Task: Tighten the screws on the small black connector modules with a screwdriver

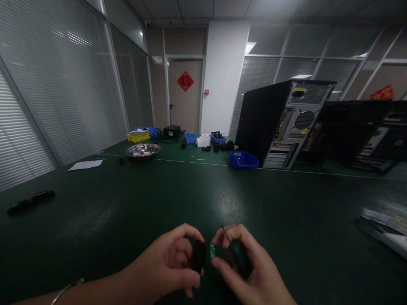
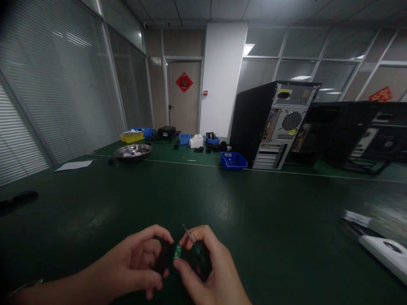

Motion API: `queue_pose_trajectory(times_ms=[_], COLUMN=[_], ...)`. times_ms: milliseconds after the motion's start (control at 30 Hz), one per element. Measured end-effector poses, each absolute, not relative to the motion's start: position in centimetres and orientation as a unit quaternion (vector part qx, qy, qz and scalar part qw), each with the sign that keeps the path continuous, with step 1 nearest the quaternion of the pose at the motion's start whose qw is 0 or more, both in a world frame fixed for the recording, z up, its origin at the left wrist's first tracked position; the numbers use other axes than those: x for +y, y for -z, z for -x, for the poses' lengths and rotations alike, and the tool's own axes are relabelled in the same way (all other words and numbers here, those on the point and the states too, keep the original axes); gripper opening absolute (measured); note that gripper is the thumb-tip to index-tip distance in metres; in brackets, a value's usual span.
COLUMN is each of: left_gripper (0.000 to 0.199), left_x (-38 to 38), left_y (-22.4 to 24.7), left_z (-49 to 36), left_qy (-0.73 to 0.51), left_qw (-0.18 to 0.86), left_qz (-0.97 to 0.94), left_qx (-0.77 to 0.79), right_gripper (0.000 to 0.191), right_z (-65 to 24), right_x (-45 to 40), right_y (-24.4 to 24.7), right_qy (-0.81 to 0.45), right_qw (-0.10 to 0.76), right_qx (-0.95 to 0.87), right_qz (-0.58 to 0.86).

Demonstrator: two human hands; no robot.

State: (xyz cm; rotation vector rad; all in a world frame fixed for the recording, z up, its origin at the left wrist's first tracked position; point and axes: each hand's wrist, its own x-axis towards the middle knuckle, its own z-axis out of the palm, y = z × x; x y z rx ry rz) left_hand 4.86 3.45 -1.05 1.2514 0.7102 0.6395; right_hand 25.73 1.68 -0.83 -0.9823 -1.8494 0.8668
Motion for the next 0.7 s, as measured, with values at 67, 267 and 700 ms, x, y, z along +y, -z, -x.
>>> queue_pose_trajectory(times_ms=[67,267,700], left_gripper=[0.047,0.049,0.042], left_x=[3.1,2.5,2.0], left_y=[1.3,1.4,1.6], left_z=[-5.3,-5.7,-5.7], left_qy=[-0.281,-0.300,-0.304], left_qw=[0.736,0.743,0.718], left_qz=[-0.531,-0.510,-0.544], left_qx=[0.313,0.313,0.309], right_gripper=[0.018,0.021,0.016], right_z=[-25.5,-24.8,-24.5], right_x=[1.5,1.1,0.9], right_y=[0.7,0.4,0.7], right_qy=[-0.347,-0.372,-0.385], right_qw=[0.451,0.443,0.434], right_qx=[-0.736,-0.740,-0.744], right_qz=[0.367,0.342,0.331])
